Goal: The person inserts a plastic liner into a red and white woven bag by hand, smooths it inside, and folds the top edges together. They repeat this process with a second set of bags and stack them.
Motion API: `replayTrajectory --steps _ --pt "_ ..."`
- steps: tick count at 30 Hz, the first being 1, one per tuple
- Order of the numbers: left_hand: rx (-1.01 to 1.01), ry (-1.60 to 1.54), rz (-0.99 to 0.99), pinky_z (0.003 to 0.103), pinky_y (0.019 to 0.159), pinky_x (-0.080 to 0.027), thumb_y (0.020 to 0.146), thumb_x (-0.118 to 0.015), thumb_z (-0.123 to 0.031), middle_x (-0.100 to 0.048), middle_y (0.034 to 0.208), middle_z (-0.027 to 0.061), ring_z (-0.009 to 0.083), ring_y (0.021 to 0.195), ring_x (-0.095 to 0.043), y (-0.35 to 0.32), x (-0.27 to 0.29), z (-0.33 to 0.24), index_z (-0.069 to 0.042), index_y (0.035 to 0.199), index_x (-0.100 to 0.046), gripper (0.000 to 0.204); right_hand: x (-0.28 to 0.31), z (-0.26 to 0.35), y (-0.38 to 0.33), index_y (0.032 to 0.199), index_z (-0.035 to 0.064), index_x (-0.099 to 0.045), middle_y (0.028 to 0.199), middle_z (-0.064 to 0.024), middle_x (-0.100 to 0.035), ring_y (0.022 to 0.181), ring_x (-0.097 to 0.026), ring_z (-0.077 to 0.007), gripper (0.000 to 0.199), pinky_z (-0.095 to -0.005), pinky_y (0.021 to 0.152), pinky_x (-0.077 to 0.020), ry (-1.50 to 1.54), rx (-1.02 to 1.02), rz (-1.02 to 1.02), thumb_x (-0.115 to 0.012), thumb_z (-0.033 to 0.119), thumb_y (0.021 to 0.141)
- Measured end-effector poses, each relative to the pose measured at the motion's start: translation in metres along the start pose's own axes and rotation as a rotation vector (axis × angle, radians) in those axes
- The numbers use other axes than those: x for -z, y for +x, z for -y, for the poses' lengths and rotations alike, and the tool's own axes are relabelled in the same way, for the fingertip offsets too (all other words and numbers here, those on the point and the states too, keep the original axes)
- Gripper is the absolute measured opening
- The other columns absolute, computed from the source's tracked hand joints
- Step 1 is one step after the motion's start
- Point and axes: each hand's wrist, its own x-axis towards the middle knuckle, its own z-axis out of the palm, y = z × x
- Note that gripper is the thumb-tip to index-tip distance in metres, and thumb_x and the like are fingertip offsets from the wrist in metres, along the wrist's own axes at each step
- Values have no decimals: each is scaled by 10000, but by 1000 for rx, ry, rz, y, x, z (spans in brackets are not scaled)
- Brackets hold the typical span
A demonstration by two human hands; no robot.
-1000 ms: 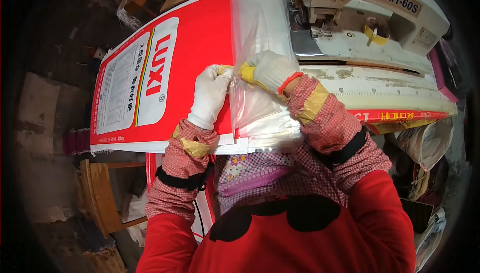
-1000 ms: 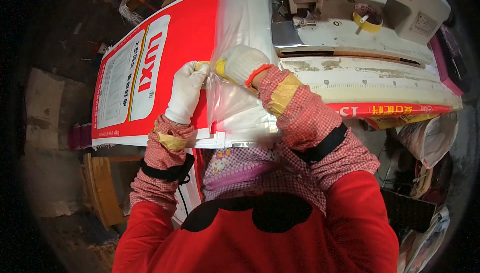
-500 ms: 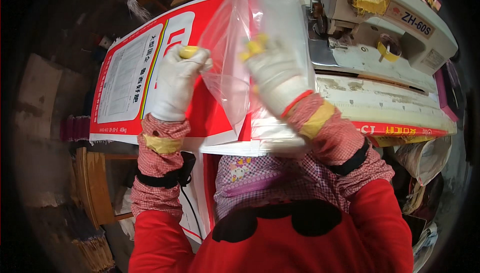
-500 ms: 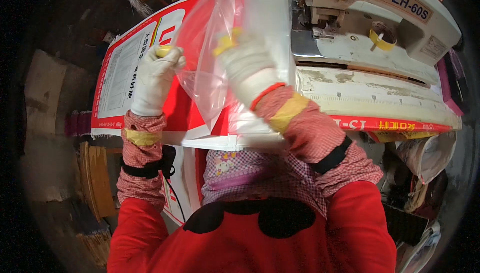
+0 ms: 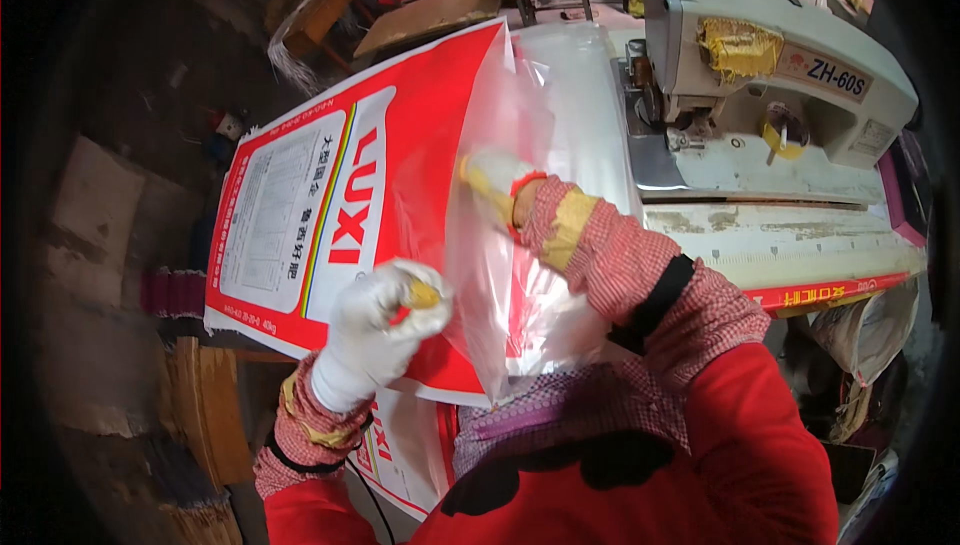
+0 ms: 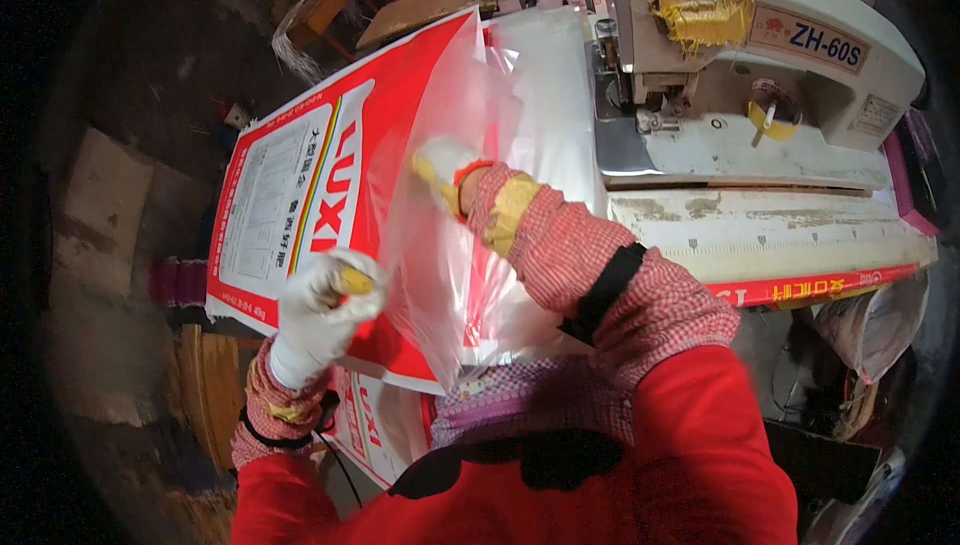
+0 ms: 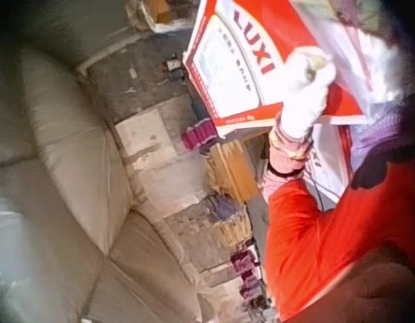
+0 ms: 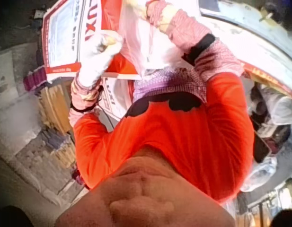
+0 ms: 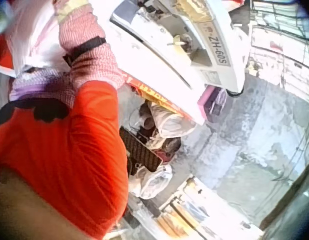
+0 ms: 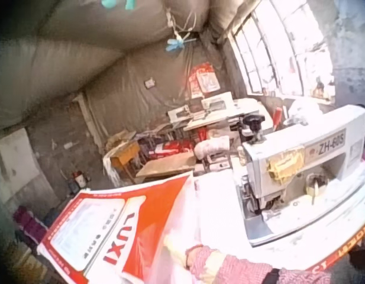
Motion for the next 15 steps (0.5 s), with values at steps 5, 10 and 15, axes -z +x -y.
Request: replayTrajectory --steps 5,10,15 --pt "177 -211 687 284 626 -446 764 -576 -8 -511 734 73 178 678 -517 -19 -29 11 -13 749 -493 85 21 -74 117 944 71 -633 866 -105 -635 779 -598 -258 247 -358 662 -487 -689 396 -603 -573 225 760" --pt "334 -106 1051 340 655 -429 739 -607 -55 -509 728 104 240 681 -514 -47 -34 33 -33 757 -521 90 24 -65 101 1030 59 -589 925 -91 -623 836 -580 -231 374 -333 729 -462 -391 389 -669 -444 347 842" --pt "37 96 1007 295 692 -462 798 -624 -121 -577 802 84 202 758 -567 42 -13 -15 -46 831 -581 92 39 -43 67 1116 47 -545 984 -76 -611 894 -562 -205 519 -309 796 -437 -108 356 -730 -314 470 925"
